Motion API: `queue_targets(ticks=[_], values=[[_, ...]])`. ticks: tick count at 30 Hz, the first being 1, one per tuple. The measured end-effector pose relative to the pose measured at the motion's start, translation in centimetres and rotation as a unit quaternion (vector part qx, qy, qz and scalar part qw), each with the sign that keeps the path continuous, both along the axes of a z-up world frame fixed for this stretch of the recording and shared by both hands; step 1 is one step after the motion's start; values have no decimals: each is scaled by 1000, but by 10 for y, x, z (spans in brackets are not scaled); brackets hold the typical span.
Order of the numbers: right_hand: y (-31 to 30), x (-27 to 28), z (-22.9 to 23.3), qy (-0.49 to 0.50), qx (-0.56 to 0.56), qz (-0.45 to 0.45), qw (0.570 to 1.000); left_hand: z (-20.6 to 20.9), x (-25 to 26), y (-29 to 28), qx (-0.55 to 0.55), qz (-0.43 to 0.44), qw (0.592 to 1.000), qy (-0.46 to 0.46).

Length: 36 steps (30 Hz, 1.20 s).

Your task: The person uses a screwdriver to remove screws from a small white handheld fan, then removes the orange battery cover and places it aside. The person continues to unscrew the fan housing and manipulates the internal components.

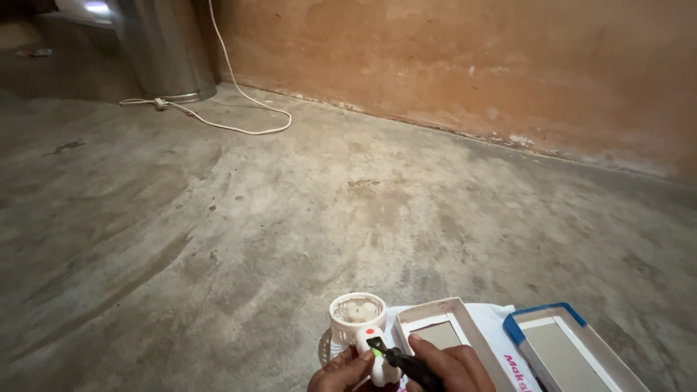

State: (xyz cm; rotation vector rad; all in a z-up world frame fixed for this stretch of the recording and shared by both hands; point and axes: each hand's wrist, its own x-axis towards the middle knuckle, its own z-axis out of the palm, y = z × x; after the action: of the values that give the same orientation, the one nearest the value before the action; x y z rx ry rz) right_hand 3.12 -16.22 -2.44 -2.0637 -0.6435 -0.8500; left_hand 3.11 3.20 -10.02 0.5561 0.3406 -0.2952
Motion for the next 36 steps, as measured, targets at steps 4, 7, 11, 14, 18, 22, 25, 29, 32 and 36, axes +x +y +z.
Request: queue_targets(ticks=[4, 7, 11, 14, 18, 22, 25, 29, 32, 36], values=[[-14, 4, -2, 5, -7, 21, 1000, 14, -4, -11, 23, 27, 999, 28], [-24, 10, -18, -4, 29, 17, 999, 14, -4, -16, 10, 18, 1000, 10], [-14, 4, -28, 106, 163, -11, 981, 12, -3, -19, -34, 72, 997, 17], [-13, -9, -15, 156, 230, 43, 960, 9, -5, -23, -40, 67, 997, 5], [-11, -25, 14, 258, 278, 15, 925, 16, -11, -26, -34, 97, 995, 16], [-17, -38, 35, 284, 278, 57, 916, 34, -20, -35, -16, 92, 995, -21], [-15, -43, 42, 298, 306, 91, 900, 52, -26, -34, 0, 91, 996, 13], [-15, -45, 46, 310, 324, 112, 887, 67, -30, -35, 24, 73, 996, 37], [-23, -41, 41, 287, 320, 132, 893, 68, -27, -40, 48, 72, 995, 47], [-27, -35, 26, 276, 332, 172, 886, 62, -27, -38, 62, 83, 995, 15]])
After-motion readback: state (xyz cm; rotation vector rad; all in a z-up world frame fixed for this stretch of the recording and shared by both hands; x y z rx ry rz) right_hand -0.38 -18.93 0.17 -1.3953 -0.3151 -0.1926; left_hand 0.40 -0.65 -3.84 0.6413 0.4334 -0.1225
